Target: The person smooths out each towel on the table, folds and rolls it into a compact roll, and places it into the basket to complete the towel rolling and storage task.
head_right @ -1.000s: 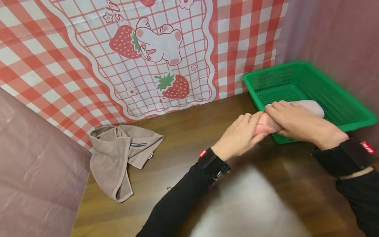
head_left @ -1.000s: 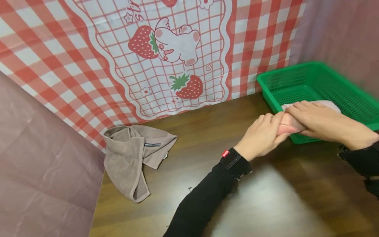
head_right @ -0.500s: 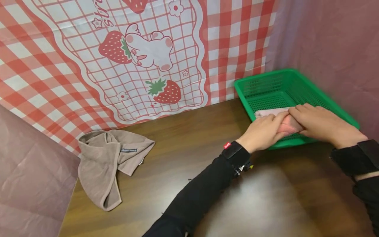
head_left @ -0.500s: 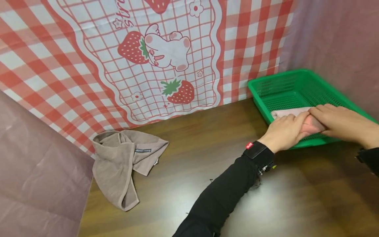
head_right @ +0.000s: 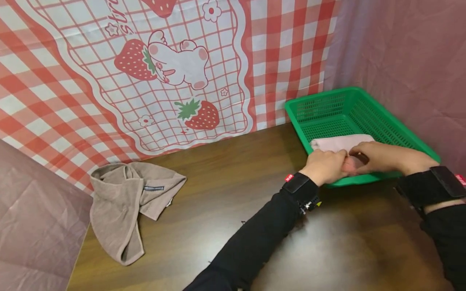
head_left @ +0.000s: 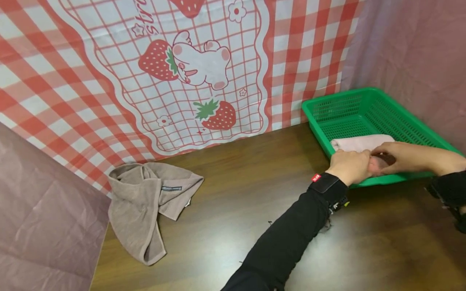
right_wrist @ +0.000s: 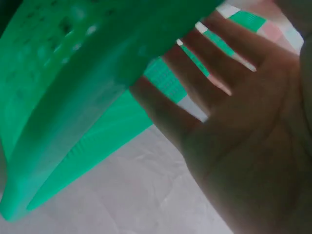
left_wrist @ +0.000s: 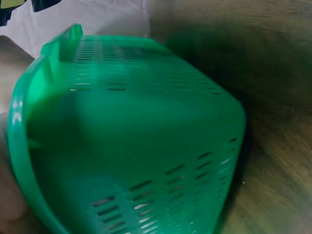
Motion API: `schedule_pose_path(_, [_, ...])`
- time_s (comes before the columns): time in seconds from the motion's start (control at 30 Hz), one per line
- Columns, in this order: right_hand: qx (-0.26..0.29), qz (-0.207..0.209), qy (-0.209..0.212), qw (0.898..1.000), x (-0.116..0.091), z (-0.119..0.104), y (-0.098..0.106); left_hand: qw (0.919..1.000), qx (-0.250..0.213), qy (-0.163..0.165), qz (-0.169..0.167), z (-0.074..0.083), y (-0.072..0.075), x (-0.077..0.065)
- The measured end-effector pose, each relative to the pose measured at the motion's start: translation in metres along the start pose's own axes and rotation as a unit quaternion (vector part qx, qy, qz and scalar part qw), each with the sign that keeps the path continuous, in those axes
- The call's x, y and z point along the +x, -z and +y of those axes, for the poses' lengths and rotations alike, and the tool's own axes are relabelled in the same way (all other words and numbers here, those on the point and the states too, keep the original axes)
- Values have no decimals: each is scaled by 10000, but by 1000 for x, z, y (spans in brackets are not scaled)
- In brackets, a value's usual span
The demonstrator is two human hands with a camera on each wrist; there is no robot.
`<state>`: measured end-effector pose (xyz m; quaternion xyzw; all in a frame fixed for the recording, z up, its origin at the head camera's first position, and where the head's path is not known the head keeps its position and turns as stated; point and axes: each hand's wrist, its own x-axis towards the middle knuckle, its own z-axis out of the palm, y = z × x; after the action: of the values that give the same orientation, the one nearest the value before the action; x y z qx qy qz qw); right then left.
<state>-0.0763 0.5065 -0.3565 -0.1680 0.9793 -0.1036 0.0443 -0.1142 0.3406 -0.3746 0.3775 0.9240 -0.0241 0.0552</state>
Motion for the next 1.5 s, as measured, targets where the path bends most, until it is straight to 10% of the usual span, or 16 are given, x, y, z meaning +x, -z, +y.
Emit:
schedule_pose_path(0.27, [215,-388,-88,9990,23,-24,3,9998,73,58,185,-22,-1,-10])
schedule_pose_path(0.73, [270,182,525,9981,75,-109,4,9928,9,499,1088,-93,-2,-50])
schedule_pose_path(0.97, [39,465,915,9947,97,-175,-44,9967,43,748,296,-145,-32,-87])
schedule_pose_path(1.2, [738,-927,934,9886,112,-204,-101,9854,-537,1114,-1167,-188,-70,-126])
schedule_pose_path(1.5, [597,-603,1563,9841,137,-240,-124,9851,-1078,1085,-789,-241,-83,-167])
